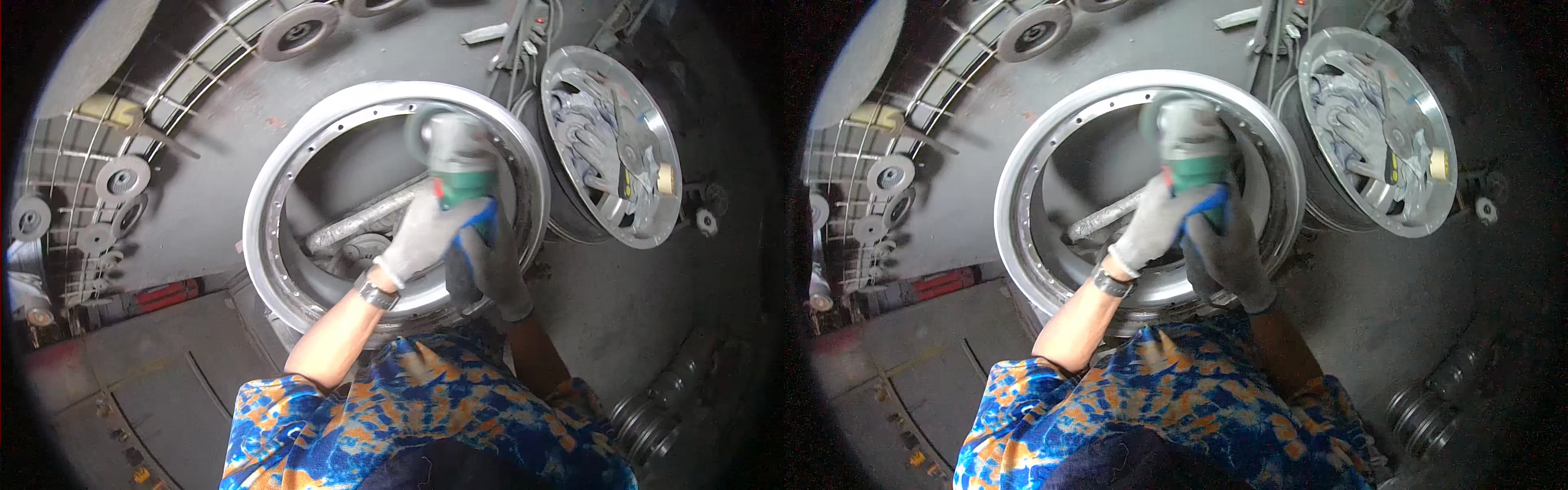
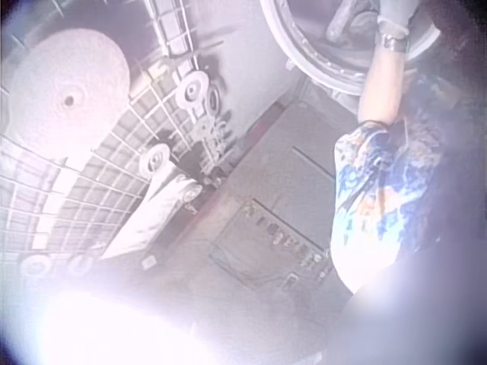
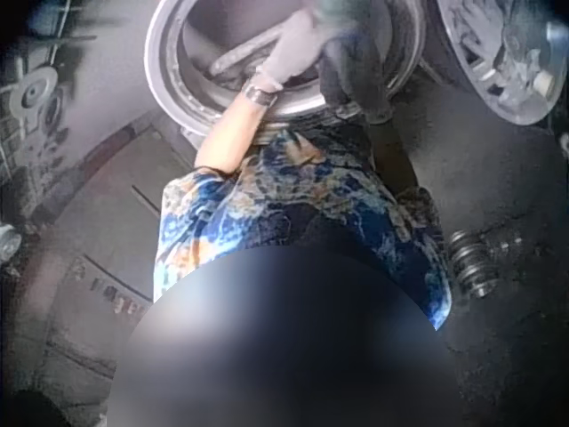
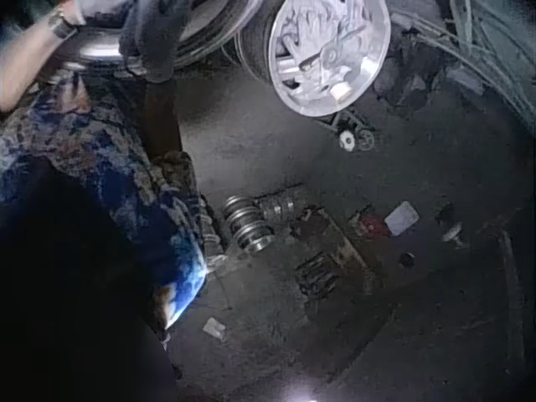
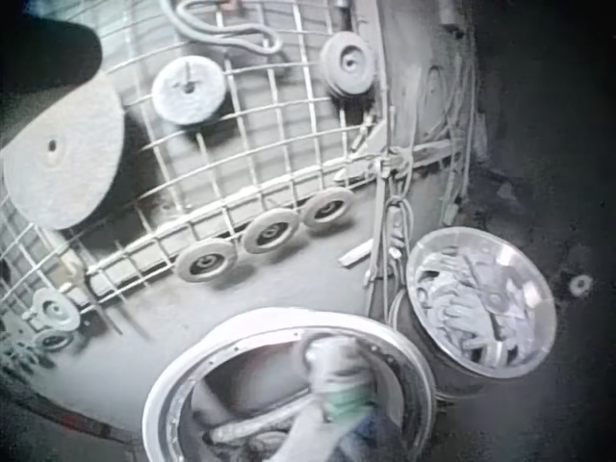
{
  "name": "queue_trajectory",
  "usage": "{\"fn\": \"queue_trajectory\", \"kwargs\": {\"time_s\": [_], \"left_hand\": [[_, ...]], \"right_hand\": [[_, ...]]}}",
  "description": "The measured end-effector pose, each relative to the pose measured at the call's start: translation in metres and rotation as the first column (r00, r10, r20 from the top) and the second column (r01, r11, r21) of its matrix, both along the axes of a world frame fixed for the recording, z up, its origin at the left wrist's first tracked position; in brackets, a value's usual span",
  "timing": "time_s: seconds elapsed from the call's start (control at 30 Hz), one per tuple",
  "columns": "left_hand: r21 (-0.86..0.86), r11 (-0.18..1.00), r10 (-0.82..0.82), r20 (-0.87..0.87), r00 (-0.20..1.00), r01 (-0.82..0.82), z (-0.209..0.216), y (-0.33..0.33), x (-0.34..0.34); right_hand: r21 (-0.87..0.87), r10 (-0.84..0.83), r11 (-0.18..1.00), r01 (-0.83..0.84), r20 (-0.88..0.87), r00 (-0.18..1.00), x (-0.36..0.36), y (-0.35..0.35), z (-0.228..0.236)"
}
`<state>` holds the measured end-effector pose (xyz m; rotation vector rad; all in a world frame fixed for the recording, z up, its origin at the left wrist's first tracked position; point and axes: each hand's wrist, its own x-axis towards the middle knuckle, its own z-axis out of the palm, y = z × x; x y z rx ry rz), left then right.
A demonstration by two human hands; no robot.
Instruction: Grinding the inner surface of a metal wheel rim using a handheld angle grinder.
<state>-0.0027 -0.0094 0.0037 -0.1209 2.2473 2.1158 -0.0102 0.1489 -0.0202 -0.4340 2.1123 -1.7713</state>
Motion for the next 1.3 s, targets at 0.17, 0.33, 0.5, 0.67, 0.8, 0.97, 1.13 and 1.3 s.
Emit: {"fn": "queue_trajectory", "kwargs": {"time_s": [0.17,0.33,0.5,0.67,0.8,0.97,1.13,1.3], "left_hand": [[0.489,0.790,0.434,-0.019,0.901,-0.371,-0.028,-0.032,0.064],[0.408,0.823,0.460,-0.068,0.885,-0.396,-0.030,-0.031,0.069],[0.285,0.955,0.095,-0.047,0.994,-0.077,-0.016,-0.013,0.012],[-0.113,0.972,-0.205,0.016,0.979,0.205,-0.009,0.044,-0.014],[-0.278,0.865,-0.403,0.112,0.908,0.418,-0.022,0.068,-0.009],[-0.190,0.960,-0.176,0.161,0.971,0.205,-0.040,0.071,0.034],[-0.477,0.879,-0.091,-0.166,0.982,0.000,0.020,-0.005,0.102],[-0.284,0.287,0.510,-0.763,0.397,-0.915,0.063,-0.124,0.118]], "right_hand": [[0.063,0.345,0.939,-0.339,-0.134,0.929,-0.008,-0.058,0.051],[0.177,0.443,0.893,-0.413,-0.189,0.876,-0.009,-0.058,0.056],[0.027,0.137,0.990,-0.135,-0.064,0.989,-0.014,-0.019,0.036],[0.124,-0.210,0.968,0.217,-0.067,0.975,0.031,0.060,-0.060],[0.400,0.008,0.887,0.228,-0.509,0.861,0.067,0.091,-0.086],[0.224,0.016,0.961,0.160,-0.628,0.778,0.083,0.094,-0.083],[-0.503,-0.079,0.765,0.403,0.548,0.833,0.093,0.096,-0.046],[-0.463,-0.196,0.792,0.398,0.424,0.884,0.111,0.095,-0.004]]}}
